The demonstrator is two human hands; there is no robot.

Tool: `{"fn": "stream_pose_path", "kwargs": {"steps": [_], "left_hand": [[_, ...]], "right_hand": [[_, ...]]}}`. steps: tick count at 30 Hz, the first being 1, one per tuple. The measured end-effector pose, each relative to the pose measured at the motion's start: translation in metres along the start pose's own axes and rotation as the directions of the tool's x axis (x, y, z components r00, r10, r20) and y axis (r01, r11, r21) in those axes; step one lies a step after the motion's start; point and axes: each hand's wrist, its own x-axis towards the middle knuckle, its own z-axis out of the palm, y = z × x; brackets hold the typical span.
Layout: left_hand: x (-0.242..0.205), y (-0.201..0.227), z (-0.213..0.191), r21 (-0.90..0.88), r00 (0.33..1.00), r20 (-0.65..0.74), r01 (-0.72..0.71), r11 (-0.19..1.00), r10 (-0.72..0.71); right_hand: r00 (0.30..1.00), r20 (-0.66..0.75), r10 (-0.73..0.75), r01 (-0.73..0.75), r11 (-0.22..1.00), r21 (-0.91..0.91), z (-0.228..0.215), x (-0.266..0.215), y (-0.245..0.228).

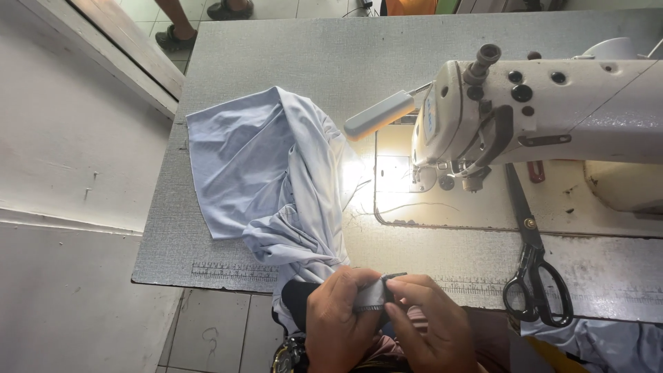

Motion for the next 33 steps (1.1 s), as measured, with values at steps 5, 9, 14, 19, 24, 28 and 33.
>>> {"fn": "stream_pose_path", "kwargs": {"steps": [5, 9, 14, 19, 24, 28, 33], "left_hand": [[0.004, -0.001, -0.001, 0.036, 0.999, 0.037, 0.005, 0.999, -0.007], [0.008, 0.009, -0.001, 0.024, 1.000, -0.002, -0.007, 1.000, 0.007], [0.015, 0.023, -0.008, -0.132, 0.997, -0.032, 0.067, 0.989, -0.072], [0.015, 0.026, -0.013, -0.199, 0.989, -0.026, 0.136, 0.971, -0.144], [0.014, 0.026, -0.009, -0.212, 0.976, -0.056, 0.195, 0.958, -0.211], [0.013, 0.026, -0.003, -0.180, 0.959, -0.126, 0.228, 0.957, -0.252], [0.014, 0.024, -0.011, -0.184, 0.964, -0.169, 0.172, 0.968, -0.204]], "right_hand": [[0.992, 0.095, -0.083, 0.082, 0.997, 0.012, 0.001, -0.001, 0.009], [0.964, 0.042, 0.263, -0.261, 0.964, -0.045, 0.007, -0.029, 0.023], [0.939, 0.042, 0.342, -0.341, 0.901, 0.267, 0.008, -0.022, 0.013], [0.995, 0.029, -0.099, 0.088, 0.962, 0.257, 0.007, 0.014, 0.007], [0.988, 0.038, -0.152, 0.148, 0.984, 0.097, 0.008, 0.020, 0.006], [0.983, 0.128, 0.129, -0.146, 0.980, 0.133, 0.011, 0.016, 0.007], [0.981, 0.181, 0.071, -0.085, 0.994, 0.072, 0.007, 0.017, 0.019]]}}
